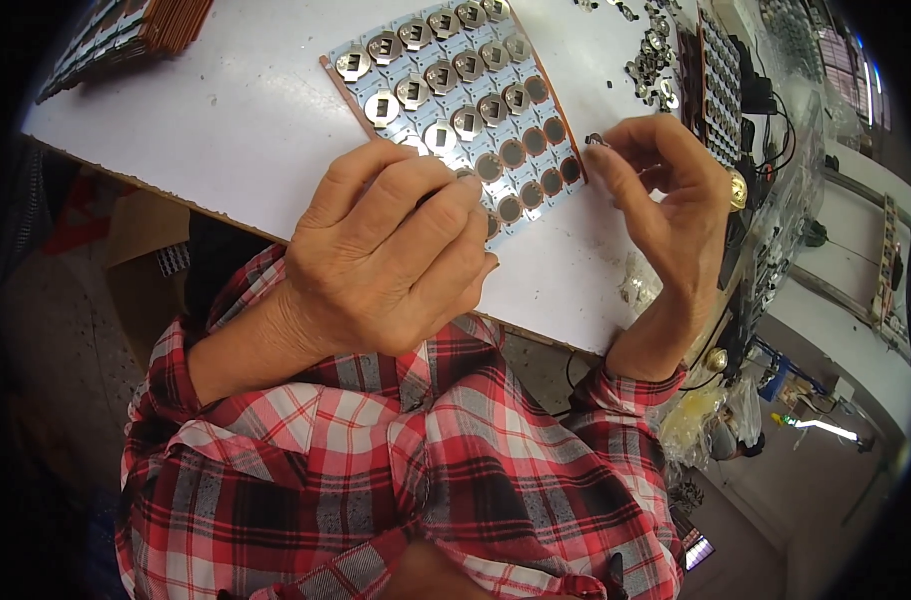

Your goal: Manually placing small metal washers or components into a perforated assembly tray at a workbench.

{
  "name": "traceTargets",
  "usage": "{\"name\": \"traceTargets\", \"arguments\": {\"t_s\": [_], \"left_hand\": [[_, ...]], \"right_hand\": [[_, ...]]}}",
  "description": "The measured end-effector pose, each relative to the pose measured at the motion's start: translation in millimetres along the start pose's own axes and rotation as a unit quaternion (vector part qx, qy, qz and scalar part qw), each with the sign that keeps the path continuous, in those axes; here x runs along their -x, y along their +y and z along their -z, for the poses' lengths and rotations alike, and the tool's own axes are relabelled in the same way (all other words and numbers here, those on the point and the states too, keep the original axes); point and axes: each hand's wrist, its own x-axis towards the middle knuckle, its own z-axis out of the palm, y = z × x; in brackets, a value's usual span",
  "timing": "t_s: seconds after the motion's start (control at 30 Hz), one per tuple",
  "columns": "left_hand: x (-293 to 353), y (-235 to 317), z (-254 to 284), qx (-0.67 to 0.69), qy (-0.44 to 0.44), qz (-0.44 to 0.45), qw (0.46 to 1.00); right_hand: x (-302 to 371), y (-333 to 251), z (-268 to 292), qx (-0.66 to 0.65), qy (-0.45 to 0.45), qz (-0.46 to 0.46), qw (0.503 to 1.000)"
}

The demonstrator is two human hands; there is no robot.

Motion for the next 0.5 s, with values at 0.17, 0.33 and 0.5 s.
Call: {"name": "traceTargets", "arguments": {"t_s": [0.17, 0.33, 0.5], "left_hand": [[0, 0, 1, -0.004, -0.003, 0.002, 1.000], [-2, 1, 2, -0.003, -0.009, 0.007, 1.000], [-3, 2, 0, 0.009, -0.014, 0.013, 1.000]], "right_hand": [[-4, 4, -11, 0.017, 0.030, -0.014, 0.999], [-4, 6, -13, -0.106, 0.070, -0.070, 0.989], [-8, 8, -15, -0.223, 0.032, -0.008, 0.974]]}}
